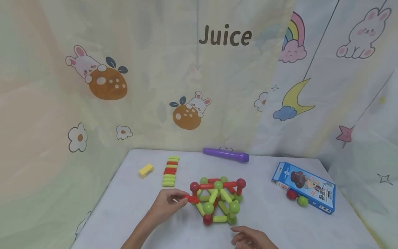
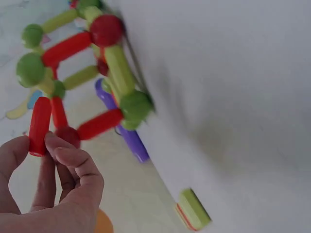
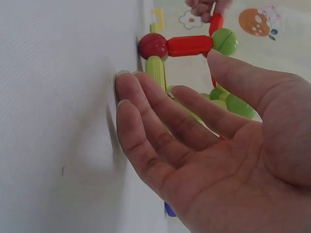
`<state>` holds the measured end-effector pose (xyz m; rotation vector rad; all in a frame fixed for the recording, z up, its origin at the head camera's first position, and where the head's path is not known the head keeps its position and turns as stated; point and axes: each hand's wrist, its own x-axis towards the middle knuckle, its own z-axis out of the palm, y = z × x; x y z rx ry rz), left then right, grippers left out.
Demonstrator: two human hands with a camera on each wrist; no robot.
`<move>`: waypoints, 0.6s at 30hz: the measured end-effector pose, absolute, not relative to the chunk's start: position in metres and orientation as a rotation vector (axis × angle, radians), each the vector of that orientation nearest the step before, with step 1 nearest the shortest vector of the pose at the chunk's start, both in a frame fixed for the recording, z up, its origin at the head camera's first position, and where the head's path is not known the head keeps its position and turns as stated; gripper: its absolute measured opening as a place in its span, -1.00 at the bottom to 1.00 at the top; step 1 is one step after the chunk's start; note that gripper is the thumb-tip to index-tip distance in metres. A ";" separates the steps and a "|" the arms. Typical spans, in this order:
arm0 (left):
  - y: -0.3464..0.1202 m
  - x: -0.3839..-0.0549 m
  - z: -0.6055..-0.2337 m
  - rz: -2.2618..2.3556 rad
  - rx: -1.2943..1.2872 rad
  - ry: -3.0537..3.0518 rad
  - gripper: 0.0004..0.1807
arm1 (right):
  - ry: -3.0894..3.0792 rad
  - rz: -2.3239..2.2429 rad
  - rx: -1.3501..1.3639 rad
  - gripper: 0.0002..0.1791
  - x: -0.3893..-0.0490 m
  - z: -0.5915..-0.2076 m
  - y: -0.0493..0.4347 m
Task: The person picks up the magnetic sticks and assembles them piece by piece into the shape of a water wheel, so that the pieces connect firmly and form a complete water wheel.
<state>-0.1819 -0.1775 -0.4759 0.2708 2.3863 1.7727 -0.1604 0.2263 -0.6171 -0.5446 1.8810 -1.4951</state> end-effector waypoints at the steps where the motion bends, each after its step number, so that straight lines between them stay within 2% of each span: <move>1: -0.175 -0.181 -0.475 1.791 0.277 2.354 -0.73 | 1.885 -1.495 -0.545 -0.49 -0.160 -0.618 0.226; 10: -0.155 -0.182 -0.473 1.850 0.108 2.178 -0.63 | 1.893 -1.514 -0.493 -0.47 -0.156 -0.610 0.228; 18: -0.140 -0.185 -0.482 1.944 -0.090 2.107 -0.59 | 2.020 -1.487 -0.392 -0.38 -0.132 -0.529 0.211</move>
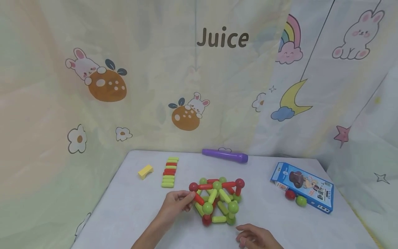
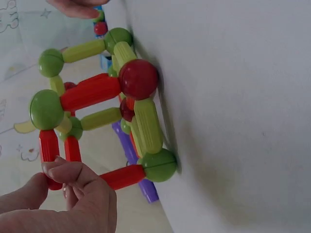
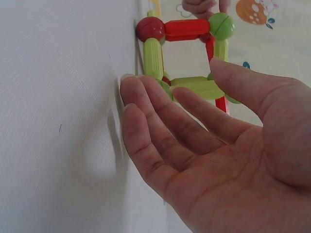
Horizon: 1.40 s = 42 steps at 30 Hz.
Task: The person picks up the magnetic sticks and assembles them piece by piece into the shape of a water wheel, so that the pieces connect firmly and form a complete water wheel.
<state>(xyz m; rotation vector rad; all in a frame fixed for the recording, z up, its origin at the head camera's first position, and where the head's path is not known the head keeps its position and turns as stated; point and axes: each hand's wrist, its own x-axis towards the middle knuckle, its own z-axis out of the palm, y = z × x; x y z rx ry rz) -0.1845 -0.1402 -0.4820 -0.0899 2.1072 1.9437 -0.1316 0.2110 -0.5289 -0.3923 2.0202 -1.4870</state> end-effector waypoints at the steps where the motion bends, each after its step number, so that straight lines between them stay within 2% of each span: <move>1: -0.138 -0.184 -0.483 1.956 -0.107 2.101 -0.59 | 2.029 -1.482 -0.383 -0.40 -0.130 -0.523 0.210; 15: -0.123 -0.188 -0.491 1.941 -0.177 2.154 -0.54 | 2.103 -1.462 -0.324 -0.46 -0.131 -0.516 0.211; 21: -0.134 -0.187 -0.496 1.827 -0.213 2.320 -0.42 | 2.424 -1.408 -0.261 -0.55 -0.141 -0.517 0.208; 27: -0.143 -0.187 -0.507 1.691 -0.185 2.360 -0.32 | 2.509 -1.383 -0.268 -0.47 -0.153 -0.525 0.200; 35: -0.144 -0.194 -0.512 1.787 -0.021 2.233 -0.45 | 2.431 -1.360 -0.389 -0.55 -0.157 -0.525 0.191; 42: -0.143 -0.205 -0.515 1.804 0.062 2.229 -0.51 | 2.366 -1.364 -0.438 -0.52 -0.153 -0.526 0.189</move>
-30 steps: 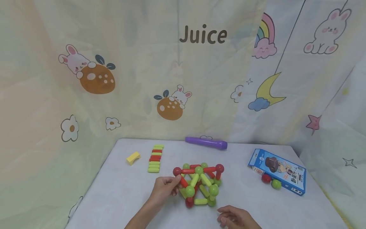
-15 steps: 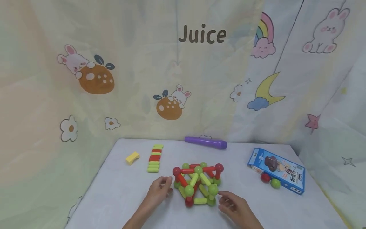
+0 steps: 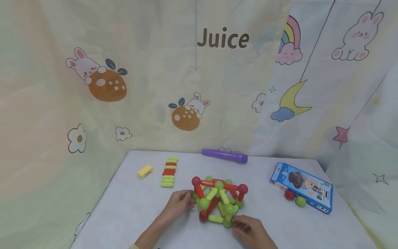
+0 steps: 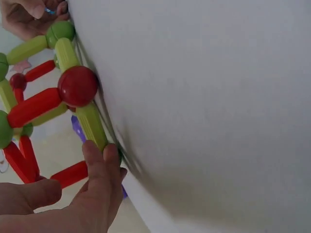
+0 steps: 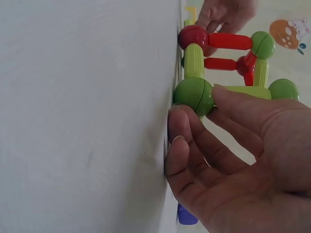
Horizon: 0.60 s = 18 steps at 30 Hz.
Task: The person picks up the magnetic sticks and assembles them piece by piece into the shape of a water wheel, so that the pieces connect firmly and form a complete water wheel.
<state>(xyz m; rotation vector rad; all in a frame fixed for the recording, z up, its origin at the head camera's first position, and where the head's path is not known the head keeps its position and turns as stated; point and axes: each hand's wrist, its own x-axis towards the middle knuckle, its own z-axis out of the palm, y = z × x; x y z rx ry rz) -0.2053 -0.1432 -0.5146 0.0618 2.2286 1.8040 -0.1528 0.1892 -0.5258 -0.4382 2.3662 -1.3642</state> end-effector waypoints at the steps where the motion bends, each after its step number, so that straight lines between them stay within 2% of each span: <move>1: -0.145 -0.207 -0.514 1.778 0.046 2.263 -0.53 | 2.361 -1.369 -0.449 -0.52 -0.153 -0.526 0.190; 6: -0.169 -0.212 -0.513 1.555 -0.184 2.665 -0.64 | 2.359 -1.374 -0.480 -0.50 -0.152 -0.526 0.191; 9: -0.190 -0.221 -0.517 1.367 -0.306 2.929 -0.63 | 2.352 -1.377 -0.471 -0.50 -0.152 -0.525 0.191; 14: -0.211 -0.232 -0.523 1.124 -0.310 3.082 -0.60 | 2.341 -1.384 -0.472 -0.53 -0.154 -0.524 0.191; 18: -0.215 -0.234 -0.523 1.036 -0.262 3.116 -0.72 | 2.353 -1.378 -0.486 -0.54 -0.155 -0.523 0.188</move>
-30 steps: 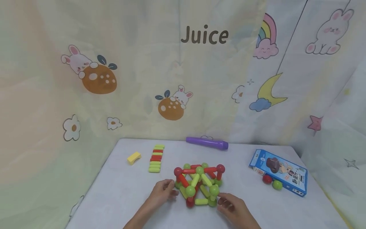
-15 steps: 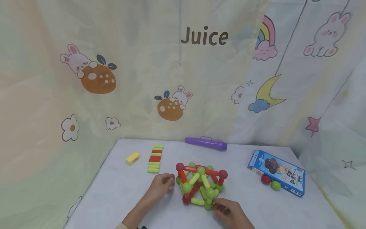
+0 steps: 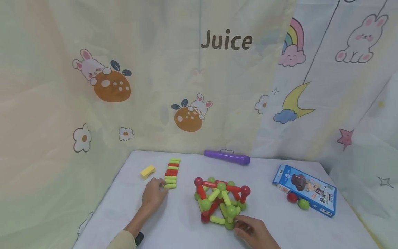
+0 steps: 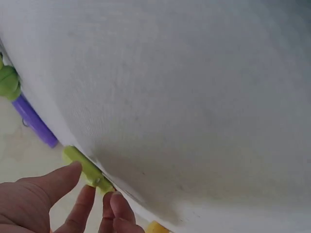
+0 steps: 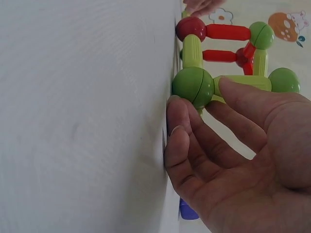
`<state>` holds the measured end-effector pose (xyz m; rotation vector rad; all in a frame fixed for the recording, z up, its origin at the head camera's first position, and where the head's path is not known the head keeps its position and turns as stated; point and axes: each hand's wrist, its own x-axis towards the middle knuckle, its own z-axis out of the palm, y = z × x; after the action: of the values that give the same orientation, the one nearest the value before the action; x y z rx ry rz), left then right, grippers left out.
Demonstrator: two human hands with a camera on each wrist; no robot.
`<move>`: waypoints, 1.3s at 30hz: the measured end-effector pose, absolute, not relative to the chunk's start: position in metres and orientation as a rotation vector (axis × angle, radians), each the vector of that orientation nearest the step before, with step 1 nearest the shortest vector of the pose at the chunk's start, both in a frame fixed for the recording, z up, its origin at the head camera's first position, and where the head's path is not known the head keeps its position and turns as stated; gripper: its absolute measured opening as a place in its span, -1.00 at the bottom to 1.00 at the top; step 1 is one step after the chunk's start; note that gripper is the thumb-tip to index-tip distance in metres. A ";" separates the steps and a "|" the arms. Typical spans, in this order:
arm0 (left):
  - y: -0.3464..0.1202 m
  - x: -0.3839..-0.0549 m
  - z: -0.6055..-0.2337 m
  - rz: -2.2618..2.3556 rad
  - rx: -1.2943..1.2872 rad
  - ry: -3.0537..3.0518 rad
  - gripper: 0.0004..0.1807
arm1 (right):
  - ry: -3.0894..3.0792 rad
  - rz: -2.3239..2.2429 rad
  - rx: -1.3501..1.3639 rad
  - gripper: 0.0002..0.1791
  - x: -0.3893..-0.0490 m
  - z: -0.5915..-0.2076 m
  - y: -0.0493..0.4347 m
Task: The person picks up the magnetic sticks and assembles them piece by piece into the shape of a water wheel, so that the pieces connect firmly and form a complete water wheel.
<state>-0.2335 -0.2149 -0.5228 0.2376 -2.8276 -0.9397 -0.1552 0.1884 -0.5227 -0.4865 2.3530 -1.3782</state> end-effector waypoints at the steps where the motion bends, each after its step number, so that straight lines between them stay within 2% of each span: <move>1: -0.214 -0.234 -0.522 -0.908 0.214 -2.831 -0.75 | 2.359 -1.375 -0.487 -0.54 -0.155 -0.522 0.188; 4: -0.211 -0.234 -0.521 -0.810 0.161 -2.846 -0.83 | 2.369 -1.369 -0.471 -0.53 -0.154 -0.521 0.187; 7: -0.207 -0.232 -0.520 -0.762 0.108 -2.859 -0.82 | 2.386 -1.355 -0.453 -0.53 -0.154 -0.521 0.186; 12: -0.204 -0.216 -0.514 -1.014 0.076 -2.842 -0.82 | 2.400 -1.342 -0.434 -0.56 -0.156 -0.523 0.184; 18: -0.195 -0.180 -0.477 -1.284 -0.018 -2.770 -0.78 | 2.390 -1.354 -0.410 -0.53 -0.158 -0.525 0.183; 23: -0.175 -0.156 -0.448 -1.303 -0.297 -2.724 -0.71 | 2.389 -1.347 -0.412 -0.51 -0.157 -0.526 0.184; 30: -0.133 -0.157 -0.444 -1.121 -0.786 -2.540 -0.71 | 2.397 -1.363 -0.397 -0.48 -0.154 -0.524 0.186; 39: -0.104 -0.165 -0.451 -0.881 -0.932 -2.462 -0.76 | 2.390 -1.381 -0.418 -0.50 -0.151 -0.523 0.188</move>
<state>-0.1652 -0.1041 -0.4505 -0.9317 -2.4616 -0.8808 -0.1513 0.1876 -0.5233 -0.4185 2.3898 -1.3813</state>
